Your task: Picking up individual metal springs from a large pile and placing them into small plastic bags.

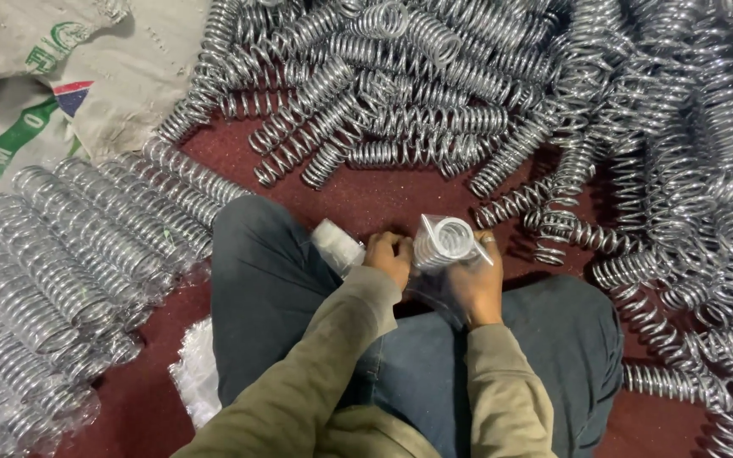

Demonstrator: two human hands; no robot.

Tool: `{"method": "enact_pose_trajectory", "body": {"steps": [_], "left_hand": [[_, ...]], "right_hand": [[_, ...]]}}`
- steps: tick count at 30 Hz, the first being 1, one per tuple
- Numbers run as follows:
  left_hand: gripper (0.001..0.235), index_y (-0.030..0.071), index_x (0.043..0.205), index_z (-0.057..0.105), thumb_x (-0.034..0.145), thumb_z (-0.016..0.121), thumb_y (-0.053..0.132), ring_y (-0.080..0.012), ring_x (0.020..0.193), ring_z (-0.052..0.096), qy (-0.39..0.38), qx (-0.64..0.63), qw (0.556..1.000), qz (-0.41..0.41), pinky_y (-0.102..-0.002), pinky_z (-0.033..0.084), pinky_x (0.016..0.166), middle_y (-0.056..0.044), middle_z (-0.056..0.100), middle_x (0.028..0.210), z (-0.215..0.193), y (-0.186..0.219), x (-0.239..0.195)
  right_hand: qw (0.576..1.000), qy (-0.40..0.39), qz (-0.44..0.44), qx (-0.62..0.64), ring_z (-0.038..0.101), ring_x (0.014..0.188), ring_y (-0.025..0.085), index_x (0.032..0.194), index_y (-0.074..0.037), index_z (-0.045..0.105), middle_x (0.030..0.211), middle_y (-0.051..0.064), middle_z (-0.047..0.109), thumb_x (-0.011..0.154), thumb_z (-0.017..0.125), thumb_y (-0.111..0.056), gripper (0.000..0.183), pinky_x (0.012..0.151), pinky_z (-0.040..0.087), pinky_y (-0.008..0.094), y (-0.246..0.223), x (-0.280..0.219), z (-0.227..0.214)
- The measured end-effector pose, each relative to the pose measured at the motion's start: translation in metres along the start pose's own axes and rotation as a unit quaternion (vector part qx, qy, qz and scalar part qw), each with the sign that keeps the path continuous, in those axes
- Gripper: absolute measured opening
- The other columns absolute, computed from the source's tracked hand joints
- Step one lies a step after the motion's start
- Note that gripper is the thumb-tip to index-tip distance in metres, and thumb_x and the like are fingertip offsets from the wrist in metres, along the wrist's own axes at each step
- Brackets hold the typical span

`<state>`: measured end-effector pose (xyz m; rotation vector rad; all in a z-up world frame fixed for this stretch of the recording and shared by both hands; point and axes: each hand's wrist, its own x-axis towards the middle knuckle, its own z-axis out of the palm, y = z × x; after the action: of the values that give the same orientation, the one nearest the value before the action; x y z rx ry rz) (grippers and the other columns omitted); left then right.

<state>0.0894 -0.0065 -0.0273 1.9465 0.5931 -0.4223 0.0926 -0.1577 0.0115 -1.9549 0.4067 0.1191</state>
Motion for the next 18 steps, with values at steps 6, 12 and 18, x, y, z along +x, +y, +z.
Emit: {"method": "enact_pose_trajectory", "body": {"steps": [6,12,18], "left_hand": [[0.024,0.007,0.119,0.062,0.104,0.054,0.024,-0.0261,0.115,0.065,0.004,-0.021,1.000,-0.004,-0.035,0.060,0.096,-0.010,0.056,0.126,0.007,-0.017,0.021],[0.033,0.012,0.120,0.061,0.107,0.047,0.039,-0.0170,0.114,0.066,-0.016,0.042,0.999,0.001,-0.039,0.055,0.106,-0.005,0.056,0.122,-0.003,0.007,-0.008],[0.031,0.006,0.119,0.064,0.109,0.044,0.028,-0.0203,0.108,0.067,0.015,0.031,0.999,0.006,-0.045,0.054,0.104,-0.008,0.058,0.116,0.009,-0.018,0.015]], "right_hand": [[0.996,0.039,-0.016,-0.076,0.065,0.114,0.048,0.119,-0.002,0.059,0.111,0.028,0.067,0.083,0.065,-0.015,0.038,0.093,0.054,0.058,-0.002,-0.023,0.010],[0.974,0.075,-0.206,-0.061,0.068,0.103,0.049,0.107,0.004,0.069,0.098,0.028,0.071,0.084,0.068,-0.011,0.027,0.085,0.056,0.055,0.031,0.007,0.010],[0.979,0.033,-0.140,-0.144,0.069,0.099,0.049,0.102,0.010,0.070,0.094,0.029,0.072,0.081,0.072,-0.007,0.027,0.081,0.056,0.057,0.118,0.031,0.038]]}}
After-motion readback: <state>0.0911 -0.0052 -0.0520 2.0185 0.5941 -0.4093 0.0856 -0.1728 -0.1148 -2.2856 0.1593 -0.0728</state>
